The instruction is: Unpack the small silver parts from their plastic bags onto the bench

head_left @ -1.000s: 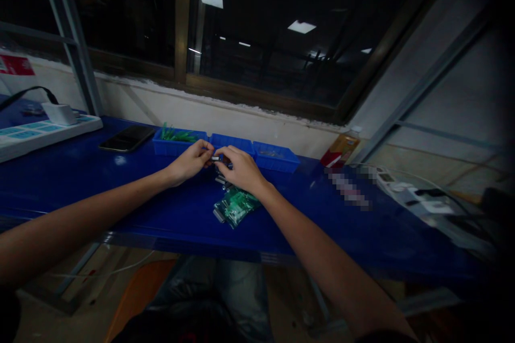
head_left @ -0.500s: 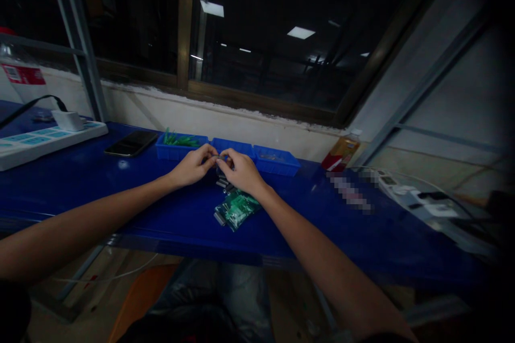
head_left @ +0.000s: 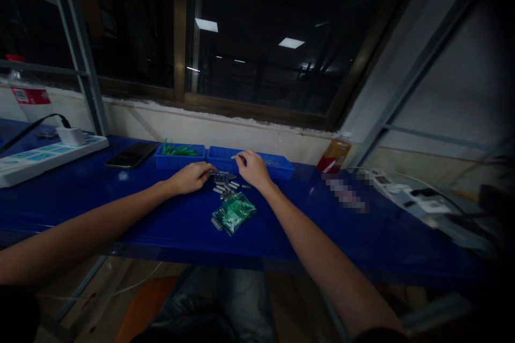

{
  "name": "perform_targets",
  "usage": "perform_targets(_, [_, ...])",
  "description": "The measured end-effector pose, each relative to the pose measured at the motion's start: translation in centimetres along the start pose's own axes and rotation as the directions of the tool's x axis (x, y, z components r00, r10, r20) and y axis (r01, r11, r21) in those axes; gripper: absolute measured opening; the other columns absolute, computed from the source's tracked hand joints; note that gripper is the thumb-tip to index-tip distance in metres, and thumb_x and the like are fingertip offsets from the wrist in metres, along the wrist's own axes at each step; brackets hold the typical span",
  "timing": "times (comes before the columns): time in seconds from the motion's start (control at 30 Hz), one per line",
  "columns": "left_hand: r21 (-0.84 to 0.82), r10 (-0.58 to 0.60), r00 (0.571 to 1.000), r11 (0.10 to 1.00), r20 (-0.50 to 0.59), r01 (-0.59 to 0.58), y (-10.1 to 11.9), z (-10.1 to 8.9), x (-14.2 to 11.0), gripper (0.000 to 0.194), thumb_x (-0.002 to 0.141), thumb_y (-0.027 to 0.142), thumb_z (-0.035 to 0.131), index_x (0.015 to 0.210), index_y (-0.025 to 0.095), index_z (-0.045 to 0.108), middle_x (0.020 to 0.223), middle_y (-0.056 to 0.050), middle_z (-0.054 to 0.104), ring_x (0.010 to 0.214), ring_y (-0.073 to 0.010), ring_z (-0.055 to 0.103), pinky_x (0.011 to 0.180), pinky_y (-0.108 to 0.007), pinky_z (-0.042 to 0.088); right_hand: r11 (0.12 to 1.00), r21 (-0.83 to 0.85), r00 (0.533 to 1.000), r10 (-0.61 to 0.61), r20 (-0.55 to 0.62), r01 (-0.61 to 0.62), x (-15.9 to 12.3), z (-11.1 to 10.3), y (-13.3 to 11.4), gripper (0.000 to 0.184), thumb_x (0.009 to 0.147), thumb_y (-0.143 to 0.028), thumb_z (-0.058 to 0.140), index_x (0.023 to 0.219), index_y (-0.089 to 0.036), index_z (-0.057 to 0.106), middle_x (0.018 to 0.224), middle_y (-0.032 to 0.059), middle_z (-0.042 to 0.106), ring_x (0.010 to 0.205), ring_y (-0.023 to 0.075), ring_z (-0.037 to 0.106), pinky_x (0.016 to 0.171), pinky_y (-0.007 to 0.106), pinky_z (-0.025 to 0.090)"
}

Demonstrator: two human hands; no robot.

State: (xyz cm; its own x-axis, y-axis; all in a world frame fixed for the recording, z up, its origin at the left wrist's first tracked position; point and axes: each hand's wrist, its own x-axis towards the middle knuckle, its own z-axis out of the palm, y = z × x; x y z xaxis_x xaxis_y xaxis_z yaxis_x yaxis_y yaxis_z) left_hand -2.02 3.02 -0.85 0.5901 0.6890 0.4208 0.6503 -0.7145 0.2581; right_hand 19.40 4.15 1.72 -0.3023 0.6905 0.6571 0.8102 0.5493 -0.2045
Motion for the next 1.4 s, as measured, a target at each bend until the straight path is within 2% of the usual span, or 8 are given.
perform_targets(0.1, [0.069,0.056,0.996,0.996,0.071,-0.061,-0.5,0.4,0.3,0.027,0.084,0.029,0.041,0.104,0.018,0.056,0.095,-0.007,0.059,0.088,-0.0187,0.056,0.077,-0.029,0.042,0.992,-0.046,0.991,0.119,-0.055,-0.121,0.1,0.1,2.4,0.022,0.082,-0.029,0.046,0.086,-0.016,0.063,0.083,0.0062,0.058,0.079,0.0165,0.053,0.074,0.028,0.04])
perform_targets(0.23, [0.086,0.027,0.999,0.996,0.04,-0.03,-0.5,0.6,0.5,0.025,0.08,0.037,0.048,0.093,0.017,0.055,0.088,-0.006,0.059,0.083,-0.0186,0.056,0.075,-0.029,0.043,0.965,-0.111,0.969,0.225,-0.103,-0.236,0.0,0.2,3.4,0.02,0.078,-0.03,0.05,0.086,-0.017,0.063,0.089,0.0076,0.057,0.088,0.0197,0.052,0.079,0.032,0.04])
perform_targets(0.43, [0.014,-0.012,0.998,1.0,0.056,0.011,-0.5,0.4,0.3,0.026,0.073,0.019,0.047,0.096,0.014,0.057,0.088,-0.006,0.059,0.078,-0.0167,0.056,0.073,-0.027,0.044,0.923,-0.174,0.939,0.343,-0.033,-0.343,0.0,0.1,3.2,0.023,0.079,-0.034,0.047,0.087,-0.022,0.064,0.095,0.0095,0.056,0.096,0.0256,0.049,0.078,0.04,0.039])
perform_targets(0.6, [0.037,0.013,0.999,0.999,0.04,-0.015,-0.2,0.6,-0.1,0.024,0.074,0.024,0.049,0.094,0.015,0.059,0.086,-0.007,0.057,0.08,-0.0185,0.055,0.073,-0.029,0.043,0.926,-0.183,0.941,0.337,0.006,-0.331,0.0,0.0,3.0,0.024,0.08,-0.032,0.045,0.09,-0.024,0.065,0.096,0.0092,0.056,0.097,0.026,0.048,0.078,0.043,0.039])
perform_targets(0.83, [0.044,-0.141,0.99,0.989,0.011,0.14,-0.2,0.7,-0.2,0.028,0.076,0.028,0.05,0.102,0.017,0.054,0.078,-0.003,0.06,0.068,-0.0153,0.056,0.06,-0.025,0.041,0.933,-0.201,0.95,0.31,0.032,-0.298,0.0,0.0,3.2,0.025,0.082,-0.032,0.044,0.09,-0.025,0.066,0.098,0.0103,0.055,0.099,0.0269,0.046,0.077,0.043,0.039])
perform_targets(1.0, [0.172,-0.222,0.975,0.961,0.008,0.217,-0.2,0.1,-0.4,0.022,0.075,0.035,0.052,0.087,0.018,0.06,0.081,-0.006,0.063,0.071,-0.0178,0.057,0.061,-0.026,0.039,0.946,-0.177,0.955,0.288,0.072,-0.272,0.0,0.0,3.2,0.026,0.083,-0.029,0.042,0.088,-0.026,0.067,0.099,0.0105,0.055,0.1,0.0272,0.045,0.078,0.044,0.037])
perform_targets(1.2, [0.094,-0.197,0.98,0.976,0.022,0.194,-0.3,-0.3,-0.5,0.02,0.08,0.031,0.047,0.084,0.017,0.061,0.082,-0.007,0.063,0.075,-0.0195,0.058,0.065,-0.028,0.039,0.954,-0.161,0.965,0.262,0.026,-0.254,0.0,0.1,2.5,0.028,0.085,-0.034,0.04,0.091,-0.024,0.066,0.098,0.0111,0.055,0.1,0.028,0.043,0.077,0.043,0.037])
perform_targets(1.4, [-0.016,-0.13,0.987,0.992,-0.095,0.129,0.3,-0.9,-0.1,0.021,0.084,0.025,0.041,0.091,0.015,0.057,0.084,-0.007,0.064,0.076,-0.018,0.058,0.068,-0.028,0.04,0.959,-0.171,0.971,0.237,0.037,-0.227,-0.2,0.1,2.2,0.034,0.085,-0.044,0.039,0.087,-0.023,0.066,0.098,0.0109,0.055,0.102,0.0282,0.042,0.079,0.043,0.035])
